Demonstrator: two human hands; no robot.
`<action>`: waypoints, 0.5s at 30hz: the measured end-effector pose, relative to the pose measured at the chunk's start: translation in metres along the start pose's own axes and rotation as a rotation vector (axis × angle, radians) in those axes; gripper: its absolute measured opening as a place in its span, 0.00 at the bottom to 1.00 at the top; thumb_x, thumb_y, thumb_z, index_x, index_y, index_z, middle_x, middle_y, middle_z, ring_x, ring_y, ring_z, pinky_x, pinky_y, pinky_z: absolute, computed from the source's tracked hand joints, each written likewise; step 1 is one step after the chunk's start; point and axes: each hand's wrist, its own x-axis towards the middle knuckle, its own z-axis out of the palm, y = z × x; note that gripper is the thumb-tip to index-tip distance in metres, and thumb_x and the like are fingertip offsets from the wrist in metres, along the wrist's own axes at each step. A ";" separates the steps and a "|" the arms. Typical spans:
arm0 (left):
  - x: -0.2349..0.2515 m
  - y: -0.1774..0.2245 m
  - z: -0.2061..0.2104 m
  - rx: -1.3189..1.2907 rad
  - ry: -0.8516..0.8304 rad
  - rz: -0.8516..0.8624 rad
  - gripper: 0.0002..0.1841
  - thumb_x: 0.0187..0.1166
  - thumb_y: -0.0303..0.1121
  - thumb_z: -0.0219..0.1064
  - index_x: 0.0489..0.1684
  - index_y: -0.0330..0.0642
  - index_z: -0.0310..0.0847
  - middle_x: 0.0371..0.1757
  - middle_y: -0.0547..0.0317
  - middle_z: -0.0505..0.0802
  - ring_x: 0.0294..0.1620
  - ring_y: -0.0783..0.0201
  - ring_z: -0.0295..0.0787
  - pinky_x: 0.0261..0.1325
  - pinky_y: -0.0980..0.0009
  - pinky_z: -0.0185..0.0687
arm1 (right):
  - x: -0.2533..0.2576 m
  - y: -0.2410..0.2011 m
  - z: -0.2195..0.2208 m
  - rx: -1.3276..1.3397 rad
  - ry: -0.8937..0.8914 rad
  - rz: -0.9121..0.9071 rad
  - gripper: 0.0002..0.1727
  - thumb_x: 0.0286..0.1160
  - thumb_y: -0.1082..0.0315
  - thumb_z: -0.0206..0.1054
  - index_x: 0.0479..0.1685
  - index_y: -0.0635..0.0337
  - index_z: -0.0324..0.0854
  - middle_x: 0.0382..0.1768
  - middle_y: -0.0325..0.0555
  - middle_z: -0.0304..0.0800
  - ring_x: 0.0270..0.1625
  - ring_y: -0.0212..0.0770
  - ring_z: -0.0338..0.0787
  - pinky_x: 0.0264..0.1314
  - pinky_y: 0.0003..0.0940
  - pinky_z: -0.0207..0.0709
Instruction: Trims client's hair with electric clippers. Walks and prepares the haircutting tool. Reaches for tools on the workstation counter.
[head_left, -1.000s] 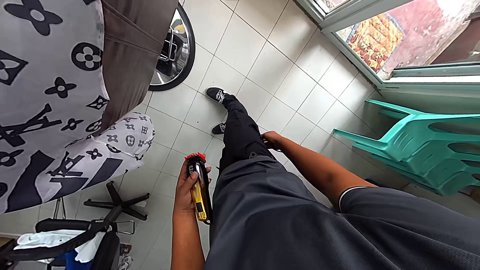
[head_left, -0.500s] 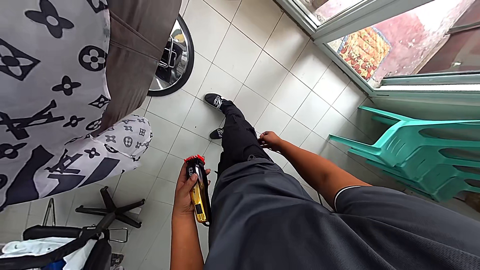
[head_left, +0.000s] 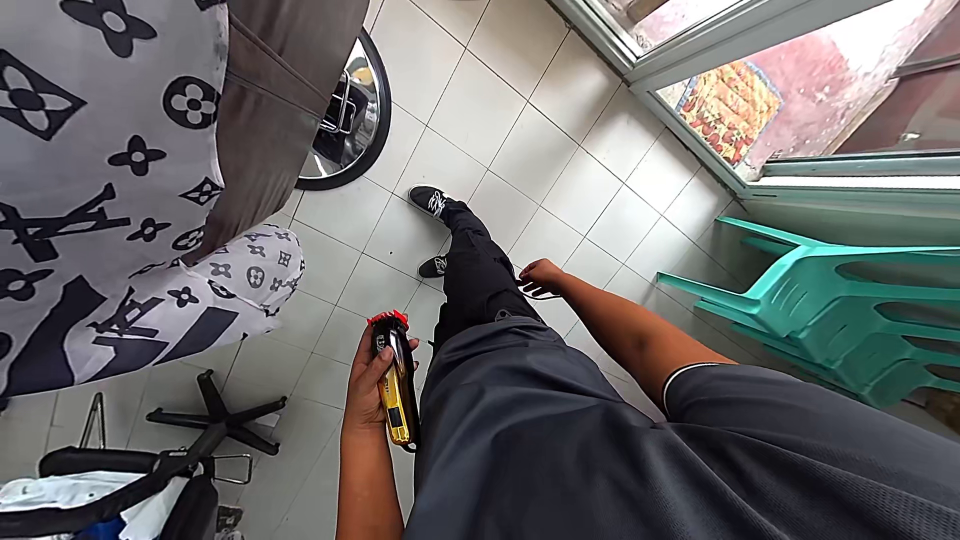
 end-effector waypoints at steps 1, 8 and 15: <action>-0.001 0.000 -0.002 0.005 0.002 0.003 0.51 0.61 0.46 0.84 0.84 0.39 0.55 0.68 0.43 0.88 0.54 0.52 0.95 0.41 0.63 0.95 | 0.000 0.000 -0.006 -0.148 -0.052 0.016 0.18 0.84 0.62 0.64 0.63 0.66 0.82 0.54 0.58 0.91 0.50 0.52 0.91 0.52 0.55 0.83; -0.006 -0.001 -0.007 -0.023 0.032 0.010 0.54 0.60 0.47 0.86 0.86 0.40 0.53 0.69 0.43 0.87 0.54 0.52 0.95 0.40 0.63 0.96 | -0.049 -0.003 0.015 -0.171 -0.157 0.010 0.12 0.83 0.68 0.61 0.48 0.70 0.84 0.40 0.53 0.88 0.40 0.41 0.88 0.48 0.42 0.84; -0.003 -0.001 -0.002 -0.021 0.031 -0.005 0.50 0.62 0.44 0.84 0.84 0.38 0.54 0.64 0.45 0.89 0.53 0.52 0.96 0.41 0.62 0.96 | -0.017 0.002 0.024 -0.069 0.052 -0.073 0.14 0.77 0.70 0.69 0.57 0.71 0.82 0.45 0.63 0.90 0.42 0.53 0.92 0.51 0.52 0.87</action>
